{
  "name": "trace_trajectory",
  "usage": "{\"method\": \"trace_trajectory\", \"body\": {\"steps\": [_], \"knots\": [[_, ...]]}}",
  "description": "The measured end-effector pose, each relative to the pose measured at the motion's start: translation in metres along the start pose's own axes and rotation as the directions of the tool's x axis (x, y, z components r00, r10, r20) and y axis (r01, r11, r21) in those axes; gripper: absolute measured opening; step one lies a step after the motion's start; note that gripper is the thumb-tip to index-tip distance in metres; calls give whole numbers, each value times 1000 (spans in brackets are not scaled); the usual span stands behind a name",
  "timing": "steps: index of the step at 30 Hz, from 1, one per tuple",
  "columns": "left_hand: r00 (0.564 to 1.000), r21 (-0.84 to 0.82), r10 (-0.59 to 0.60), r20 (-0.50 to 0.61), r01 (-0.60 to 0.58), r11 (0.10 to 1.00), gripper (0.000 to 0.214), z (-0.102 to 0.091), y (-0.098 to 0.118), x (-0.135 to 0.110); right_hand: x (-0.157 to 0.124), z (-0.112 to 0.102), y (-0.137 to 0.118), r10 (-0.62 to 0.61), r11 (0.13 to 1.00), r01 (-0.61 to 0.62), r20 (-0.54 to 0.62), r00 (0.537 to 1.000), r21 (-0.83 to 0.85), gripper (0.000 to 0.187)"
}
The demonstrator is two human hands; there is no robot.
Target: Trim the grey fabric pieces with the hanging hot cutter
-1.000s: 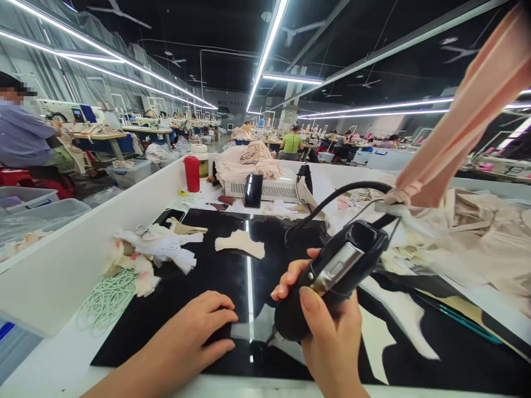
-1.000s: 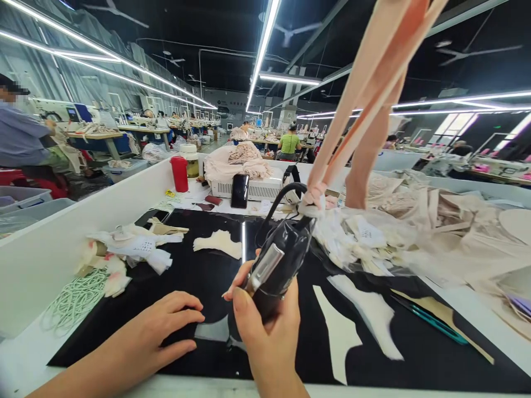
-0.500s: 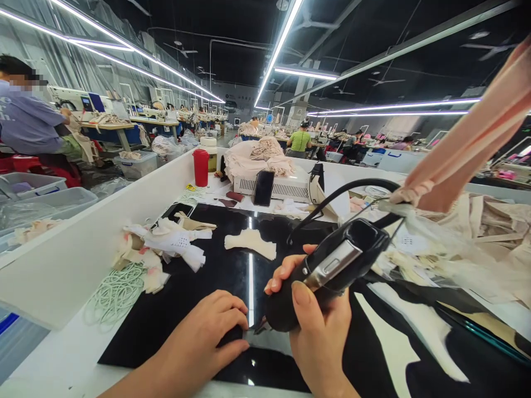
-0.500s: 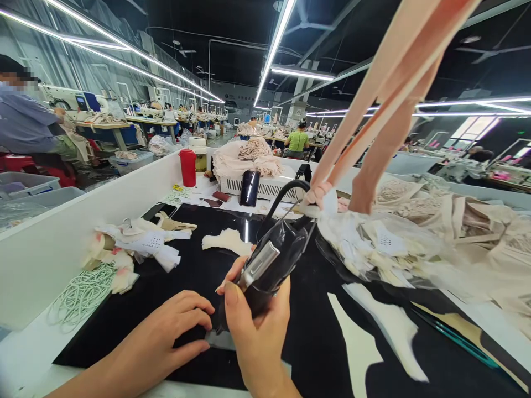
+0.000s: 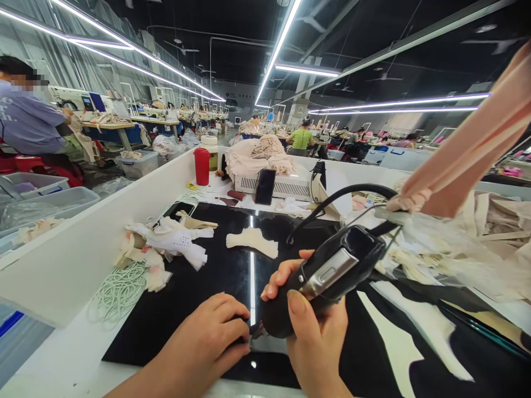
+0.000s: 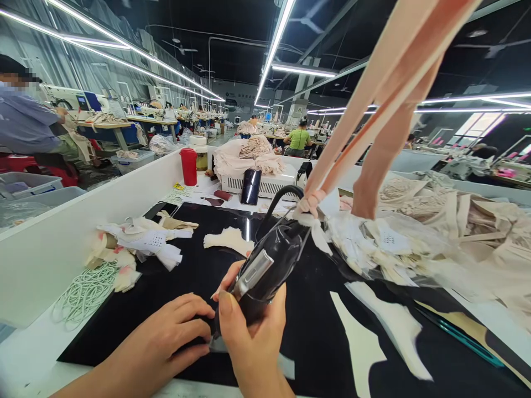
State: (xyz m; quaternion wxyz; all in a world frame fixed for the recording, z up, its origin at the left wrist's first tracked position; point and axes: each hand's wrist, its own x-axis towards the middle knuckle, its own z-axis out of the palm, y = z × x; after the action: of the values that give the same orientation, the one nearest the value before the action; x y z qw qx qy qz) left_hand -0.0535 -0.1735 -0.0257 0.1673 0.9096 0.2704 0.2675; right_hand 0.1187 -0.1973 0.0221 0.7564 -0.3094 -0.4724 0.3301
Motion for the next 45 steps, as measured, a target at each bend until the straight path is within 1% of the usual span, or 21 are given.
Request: {"method": "trace_trajectory", "body": {"steps": [7,12,16,17,20,24,26,28,30,35,40,45], "knots": [[997,86,74,-5,-73,994,4,-6,2,-3,-4,-2,-1,9,1000,-9,9,1000,14,34],[994,170,108,15,-109,979,14,-7,0,-14,-5,-4,-1,12,1000,-12,13,1000,22,36],[984,265,179,19,-178,948,17,-9,0,-20,-5,-3,-1,3,1000,-3,14,1000,10,34],[979,291,203,13,-198,936,16,-9,0,-20,-4,-3,-1,3,1000,-3,9,1000,5,34],[963,367,262,-57,-224,903,17,-7,1,-21,-4,0,-2,9,1000,-9,-7,1000,6,34],[951,412,294,-99,-229,882,25,-1,0,-23,-5,2,-1,17,999,-17,13,1000,31,33],[946,430,309,-97,-240,870,25,-1,1,-24,-6,3,0,18,999,-19,23,1000,36,34],[945,450,322,-61,-262,854,23,-2,1,-24,-6,3,1,12,999,-13,25,1000,34,35],[944,462,330,-17,-285,840,21,-5,2,-24,-7,3,2,2,1000,-2,22,1000,24,32],[947,445,321,-1,-287,848,20,-10,2,-25,-6,3,2,0,1000,-1,29,1000,15,28],[960,412,281,-11,-252,876,21,-12,4,-28,-8,2,-1,24,997,-26,30,999,66,32],[971,354,238,-8,-220,909,22,-18,8,-26,-13,3,-4,67,992,-65,-15,998,110,35]]}}
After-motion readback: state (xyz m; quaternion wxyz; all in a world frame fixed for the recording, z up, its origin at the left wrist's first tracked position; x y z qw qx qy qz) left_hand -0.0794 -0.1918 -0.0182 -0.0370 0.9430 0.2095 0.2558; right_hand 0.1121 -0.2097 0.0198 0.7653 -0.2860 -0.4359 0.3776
